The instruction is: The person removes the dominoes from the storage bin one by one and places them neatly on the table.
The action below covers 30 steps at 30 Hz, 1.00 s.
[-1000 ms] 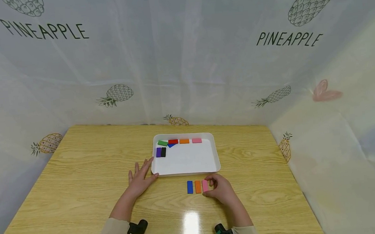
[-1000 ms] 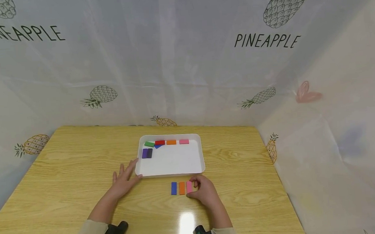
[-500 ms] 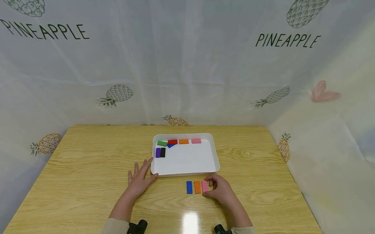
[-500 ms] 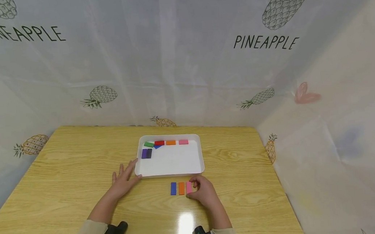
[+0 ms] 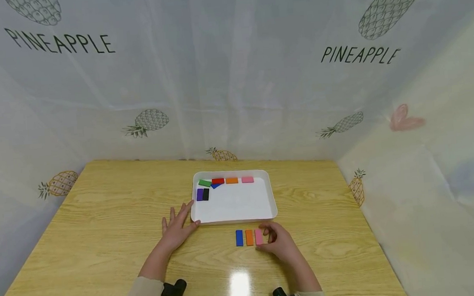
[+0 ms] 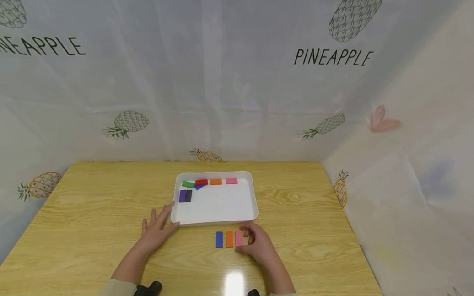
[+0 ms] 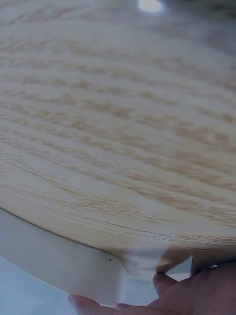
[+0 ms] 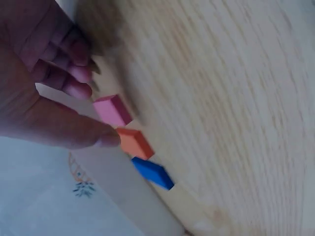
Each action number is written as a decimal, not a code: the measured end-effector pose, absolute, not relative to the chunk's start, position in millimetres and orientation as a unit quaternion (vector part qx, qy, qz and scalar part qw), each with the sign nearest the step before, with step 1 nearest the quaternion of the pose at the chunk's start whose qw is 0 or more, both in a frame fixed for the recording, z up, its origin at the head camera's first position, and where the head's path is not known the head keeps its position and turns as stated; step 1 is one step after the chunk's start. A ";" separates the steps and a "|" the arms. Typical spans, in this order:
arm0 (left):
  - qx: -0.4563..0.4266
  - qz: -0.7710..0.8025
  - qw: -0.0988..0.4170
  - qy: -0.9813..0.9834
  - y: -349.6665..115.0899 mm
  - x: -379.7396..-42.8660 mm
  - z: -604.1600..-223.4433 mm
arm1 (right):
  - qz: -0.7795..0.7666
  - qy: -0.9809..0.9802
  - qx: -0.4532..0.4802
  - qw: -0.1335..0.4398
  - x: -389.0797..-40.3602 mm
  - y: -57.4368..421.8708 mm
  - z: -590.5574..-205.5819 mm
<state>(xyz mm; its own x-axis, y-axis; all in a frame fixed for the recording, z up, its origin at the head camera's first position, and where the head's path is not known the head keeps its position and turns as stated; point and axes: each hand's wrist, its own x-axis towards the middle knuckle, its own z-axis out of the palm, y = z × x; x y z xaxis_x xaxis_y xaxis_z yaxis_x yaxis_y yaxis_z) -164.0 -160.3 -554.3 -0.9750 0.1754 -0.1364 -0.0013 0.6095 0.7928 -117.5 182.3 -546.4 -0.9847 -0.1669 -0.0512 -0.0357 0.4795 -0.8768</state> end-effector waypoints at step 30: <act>0.050 0.429 0.100 0.896 -160.7 -164.9 -553.7 | -0.577 0.804 -0.114 0.086 -165.7 109.0 -483.5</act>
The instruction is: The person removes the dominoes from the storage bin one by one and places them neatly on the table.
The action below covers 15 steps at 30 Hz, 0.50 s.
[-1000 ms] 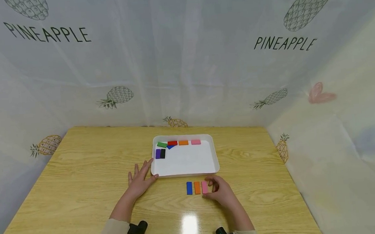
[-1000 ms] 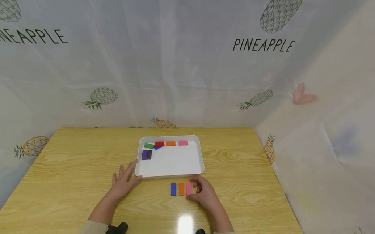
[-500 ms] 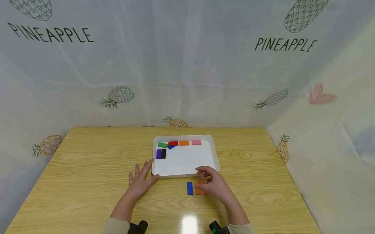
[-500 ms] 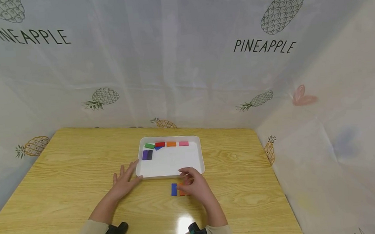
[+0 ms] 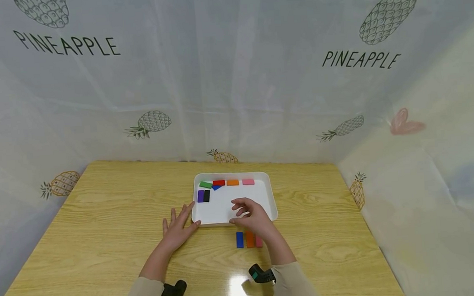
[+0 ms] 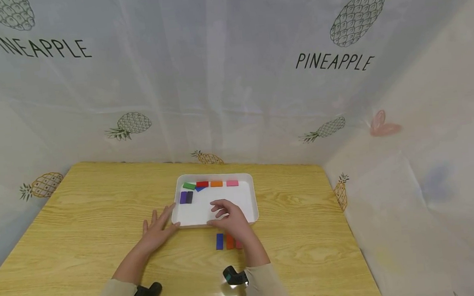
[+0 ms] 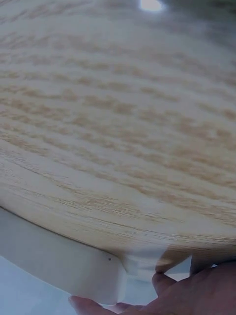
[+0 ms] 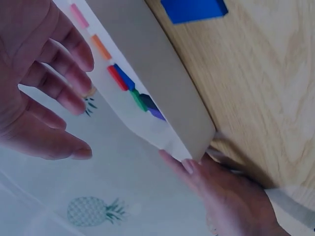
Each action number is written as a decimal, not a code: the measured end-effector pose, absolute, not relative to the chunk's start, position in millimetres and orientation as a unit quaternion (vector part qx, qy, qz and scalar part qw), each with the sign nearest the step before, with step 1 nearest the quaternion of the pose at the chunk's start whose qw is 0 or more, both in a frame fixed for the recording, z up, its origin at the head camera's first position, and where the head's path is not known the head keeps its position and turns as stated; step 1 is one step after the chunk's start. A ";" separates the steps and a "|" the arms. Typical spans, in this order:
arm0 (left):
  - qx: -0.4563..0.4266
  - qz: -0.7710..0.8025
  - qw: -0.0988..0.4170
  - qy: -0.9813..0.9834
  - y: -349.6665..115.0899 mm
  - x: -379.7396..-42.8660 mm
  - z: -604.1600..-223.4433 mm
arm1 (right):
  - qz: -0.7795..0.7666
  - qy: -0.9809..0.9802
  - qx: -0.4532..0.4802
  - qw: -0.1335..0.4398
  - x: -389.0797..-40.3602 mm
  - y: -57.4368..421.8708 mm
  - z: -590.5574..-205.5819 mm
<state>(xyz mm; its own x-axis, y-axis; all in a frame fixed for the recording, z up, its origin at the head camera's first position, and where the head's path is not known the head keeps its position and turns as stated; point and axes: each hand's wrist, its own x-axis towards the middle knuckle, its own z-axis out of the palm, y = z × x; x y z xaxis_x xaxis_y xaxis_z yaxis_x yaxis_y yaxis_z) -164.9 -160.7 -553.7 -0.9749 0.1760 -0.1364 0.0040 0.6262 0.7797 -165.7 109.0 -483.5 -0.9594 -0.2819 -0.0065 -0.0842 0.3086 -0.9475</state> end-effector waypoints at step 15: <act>0.052 0.432 0.090 0.896 -161.1 -164.2 -555.0 | -0.570 0.811 -0.075 0.105 -210.3 81.3 -495.7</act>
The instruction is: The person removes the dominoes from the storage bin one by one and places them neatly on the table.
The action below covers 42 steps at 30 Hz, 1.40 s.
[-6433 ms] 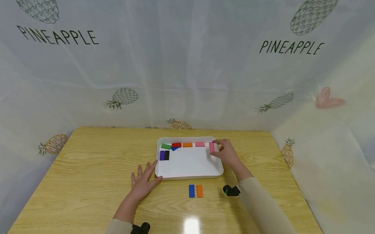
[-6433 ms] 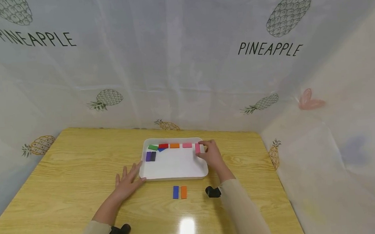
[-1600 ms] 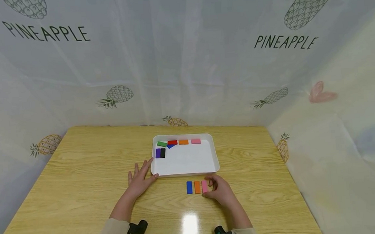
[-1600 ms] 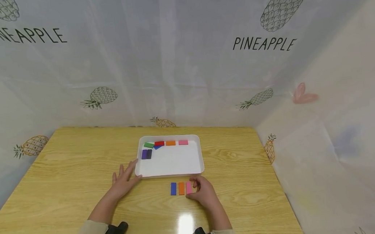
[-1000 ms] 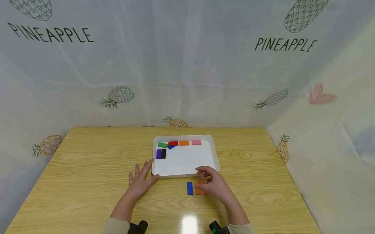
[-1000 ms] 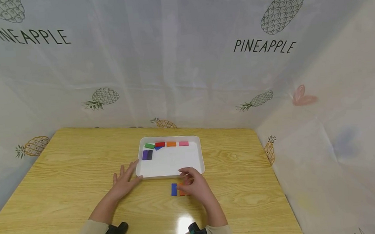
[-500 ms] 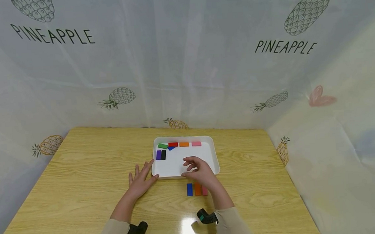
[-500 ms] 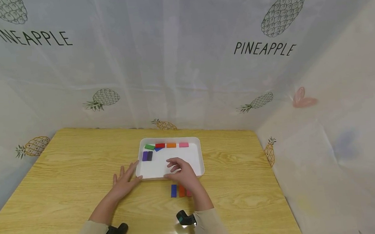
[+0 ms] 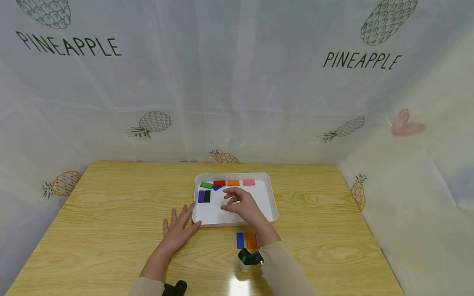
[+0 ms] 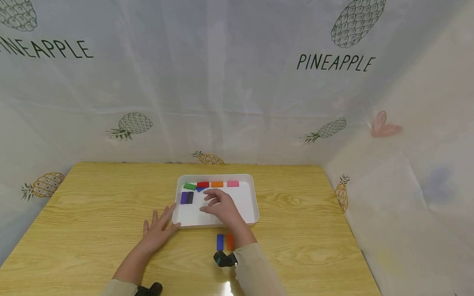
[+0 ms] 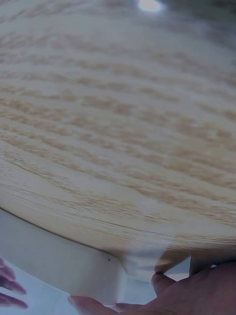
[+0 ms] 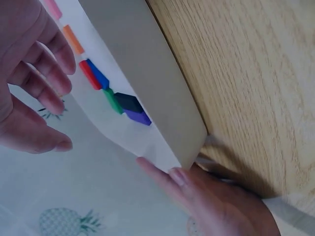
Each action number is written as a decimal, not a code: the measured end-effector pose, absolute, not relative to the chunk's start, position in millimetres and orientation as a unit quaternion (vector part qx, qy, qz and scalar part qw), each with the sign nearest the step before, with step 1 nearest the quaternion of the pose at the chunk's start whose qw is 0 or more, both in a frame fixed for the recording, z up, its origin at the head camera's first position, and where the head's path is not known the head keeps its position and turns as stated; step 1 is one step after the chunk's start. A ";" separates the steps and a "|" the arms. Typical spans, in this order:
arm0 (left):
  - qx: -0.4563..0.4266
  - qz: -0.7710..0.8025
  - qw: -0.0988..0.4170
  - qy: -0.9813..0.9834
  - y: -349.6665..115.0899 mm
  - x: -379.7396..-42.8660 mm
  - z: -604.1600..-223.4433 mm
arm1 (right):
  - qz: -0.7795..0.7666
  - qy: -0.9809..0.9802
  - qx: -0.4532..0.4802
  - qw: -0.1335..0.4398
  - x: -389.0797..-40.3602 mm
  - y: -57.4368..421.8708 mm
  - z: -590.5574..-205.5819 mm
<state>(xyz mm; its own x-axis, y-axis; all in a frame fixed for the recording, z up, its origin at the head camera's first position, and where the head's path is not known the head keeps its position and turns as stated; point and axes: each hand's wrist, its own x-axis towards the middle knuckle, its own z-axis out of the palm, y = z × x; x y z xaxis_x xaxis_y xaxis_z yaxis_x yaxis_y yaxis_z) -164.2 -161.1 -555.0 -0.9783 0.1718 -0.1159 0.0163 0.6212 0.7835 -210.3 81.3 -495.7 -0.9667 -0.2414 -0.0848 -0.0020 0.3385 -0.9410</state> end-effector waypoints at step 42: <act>0.048 0.418 0.094 0.902 -159.9 -164.0 -558.1 | -0.413 0.895 -0.063 0.155 -267.1 33.3 -542.8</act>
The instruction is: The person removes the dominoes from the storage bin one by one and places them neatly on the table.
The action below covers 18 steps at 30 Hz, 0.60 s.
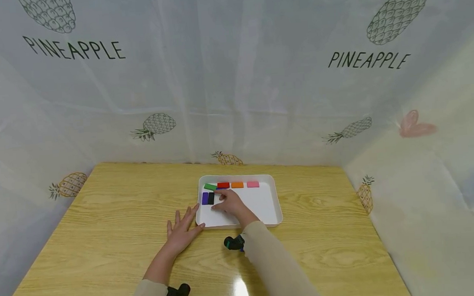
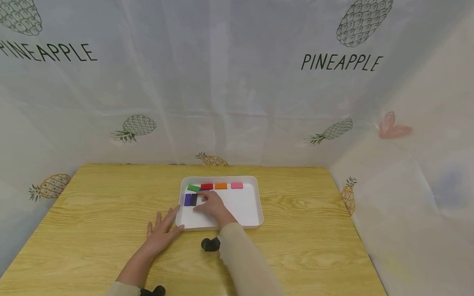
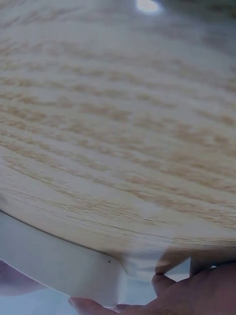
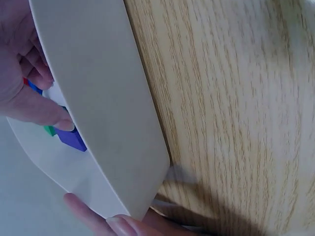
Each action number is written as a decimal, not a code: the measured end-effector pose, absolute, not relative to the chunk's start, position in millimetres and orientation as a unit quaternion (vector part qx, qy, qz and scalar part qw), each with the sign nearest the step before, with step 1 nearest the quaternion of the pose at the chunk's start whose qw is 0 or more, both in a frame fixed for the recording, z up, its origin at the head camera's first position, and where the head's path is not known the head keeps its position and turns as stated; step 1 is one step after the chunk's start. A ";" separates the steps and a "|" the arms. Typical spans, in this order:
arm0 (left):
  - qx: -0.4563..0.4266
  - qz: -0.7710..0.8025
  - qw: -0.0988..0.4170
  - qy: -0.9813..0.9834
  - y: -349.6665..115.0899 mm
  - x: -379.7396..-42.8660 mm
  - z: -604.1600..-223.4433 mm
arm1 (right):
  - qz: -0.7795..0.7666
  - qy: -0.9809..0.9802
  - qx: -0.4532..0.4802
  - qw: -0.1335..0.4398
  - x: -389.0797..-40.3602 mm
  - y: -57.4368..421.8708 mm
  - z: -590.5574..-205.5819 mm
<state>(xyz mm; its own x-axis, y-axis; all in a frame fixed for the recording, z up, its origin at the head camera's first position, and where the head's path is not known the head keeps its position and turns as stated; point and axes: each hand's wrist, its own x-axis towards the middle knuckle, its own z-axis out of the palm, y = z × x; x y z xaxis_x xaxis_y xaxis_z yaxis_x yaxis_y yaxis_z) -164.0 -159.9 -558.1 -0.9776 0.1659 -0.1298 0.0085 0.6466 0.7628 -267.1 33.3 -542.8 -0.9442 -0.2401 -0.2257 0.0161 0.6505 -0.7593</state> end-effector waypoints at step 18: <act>0.041 0.428 0.082 0.899 -158.5 -162.8 -558.5 | -0.366 0.922 -0.063 0.110 -266.9 29.7 -549.7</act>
<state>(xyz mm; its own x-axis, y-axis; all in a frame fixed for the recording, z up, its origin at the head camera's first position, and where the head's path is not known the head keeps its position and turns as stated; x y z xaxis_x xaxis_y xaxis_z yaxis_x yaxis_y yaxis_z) -162.8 -158.5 -558.5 -0.9831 0.1442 -0.1131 0.0032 0.6304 0.7763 -266.9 29.7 -549.7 -0.9677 -0.1974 -0.1569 -0.0361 0.7244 -0.6885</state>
